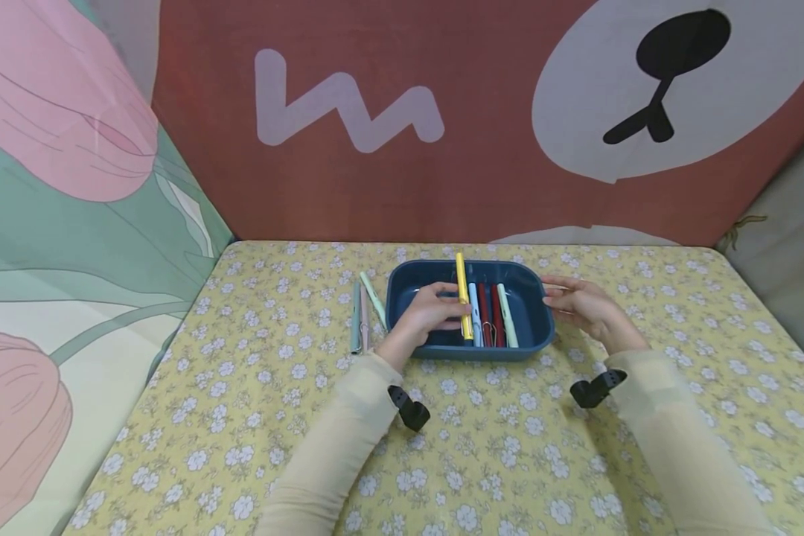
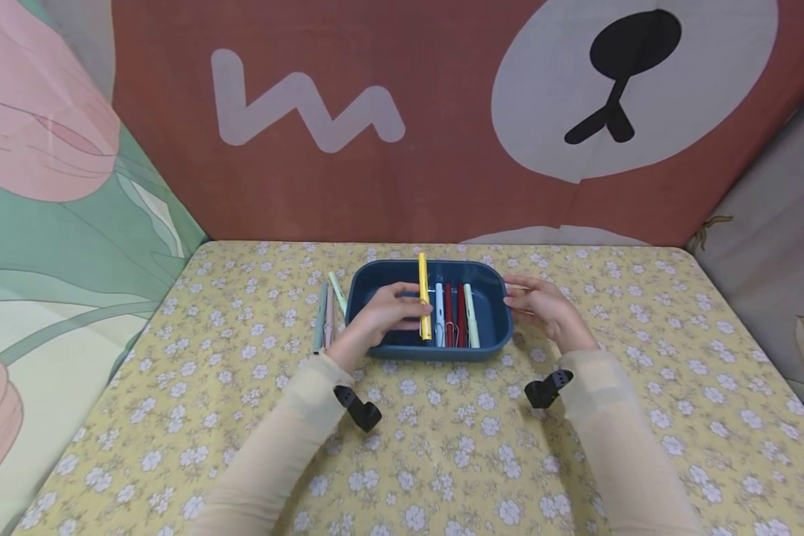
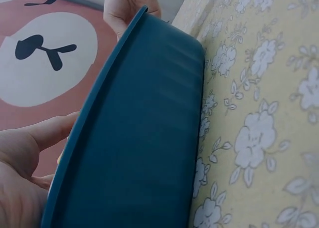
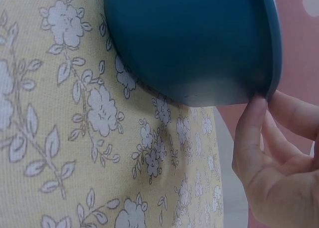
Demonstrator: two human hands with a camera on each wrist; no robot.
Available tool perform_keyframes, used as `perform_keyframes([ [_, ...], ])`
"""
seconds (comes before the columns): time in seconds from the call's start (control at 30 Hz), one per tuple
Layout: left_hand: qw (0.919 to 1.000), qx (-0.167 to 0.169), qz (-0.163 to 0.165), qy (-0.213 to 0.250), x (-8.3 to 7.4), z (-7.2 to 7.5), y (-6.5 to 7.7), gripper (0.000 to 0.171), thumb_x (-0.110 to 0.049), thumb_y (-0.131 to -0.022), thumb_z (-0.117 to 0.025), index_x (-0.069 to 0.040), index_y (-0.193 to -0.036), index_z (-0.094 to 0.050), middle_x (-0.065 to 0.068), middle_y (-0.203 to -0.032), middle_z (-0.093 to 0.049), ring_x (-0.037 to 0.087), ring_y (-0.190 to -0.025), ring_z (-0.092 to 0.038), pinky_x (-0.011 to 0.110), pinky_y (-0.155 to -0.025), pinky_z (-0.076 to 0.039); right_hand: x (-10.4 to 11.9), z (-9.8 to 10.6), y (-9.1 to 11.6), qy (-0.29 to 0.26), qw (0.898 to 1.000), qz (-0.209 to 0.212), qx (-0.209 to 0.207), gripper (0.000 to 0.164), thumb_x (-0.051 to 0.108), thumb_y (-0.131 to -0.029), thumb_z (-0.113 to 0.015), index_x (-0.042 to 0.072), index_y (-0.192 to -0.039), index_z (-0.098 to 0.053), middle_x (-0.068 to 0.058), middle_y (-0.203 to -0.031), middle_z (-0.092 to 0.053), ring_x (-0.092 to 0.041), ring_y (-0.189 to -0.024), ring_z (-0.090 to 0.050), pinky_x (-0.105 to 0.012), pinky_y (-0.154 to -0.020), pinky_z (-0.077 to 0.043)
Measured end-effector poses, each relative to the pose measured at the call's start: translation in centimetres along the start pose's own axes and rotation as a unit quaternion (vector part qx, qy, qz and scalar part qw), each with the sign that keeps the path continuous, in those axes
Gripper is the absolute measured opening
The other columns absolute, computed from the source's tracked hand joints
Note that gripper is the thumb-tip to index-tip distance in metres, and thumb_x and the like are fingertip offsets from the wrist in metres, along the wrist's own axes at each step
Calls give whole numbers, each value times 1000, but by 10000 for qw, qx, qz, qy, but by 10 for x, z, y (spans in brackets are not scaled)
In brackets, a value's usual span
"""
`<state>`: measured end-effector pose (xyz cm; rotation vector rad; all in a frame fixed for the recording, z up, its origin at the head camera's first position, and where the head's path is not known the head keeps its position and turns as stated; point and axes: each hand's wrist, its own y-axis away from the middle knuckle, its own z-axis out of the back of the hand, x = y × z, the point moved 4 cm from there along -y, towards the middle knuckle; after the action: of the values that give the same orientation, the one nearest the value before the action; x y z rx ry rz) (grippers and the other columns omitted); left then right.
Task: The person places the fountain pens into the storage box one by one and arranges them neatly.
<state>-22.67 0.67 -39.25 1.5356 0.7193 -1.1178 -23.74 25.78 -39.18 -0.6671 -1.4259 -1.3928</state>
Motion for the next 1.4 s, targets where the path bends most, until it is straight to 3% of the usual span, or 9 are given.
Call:
perform_keyframes([
  [0.7,9983,-253,75,-510,7,-7,-5,51,-10,-88,-68,-2,-134,-49,18,-114,-65,29,-99,-68,31,-77,-62,1,-1,2,95,10000,10,5,63,8,-98,-51,4,-152,-19,25,-95,-57,8,-87,-61,-12,-80,-55],
  [1.4,9914,-172,390,-1239,14,-8,-12,43,-6,-89,-66,0,-129,-52,17,-113,-62,27,-90,-70,25,-66,-61,2,0,2,110,9999,41,25,63,8,-98,-50,4,-153,-19,27,-92,-58,9,-85,-61,-11,-79,-54],
])
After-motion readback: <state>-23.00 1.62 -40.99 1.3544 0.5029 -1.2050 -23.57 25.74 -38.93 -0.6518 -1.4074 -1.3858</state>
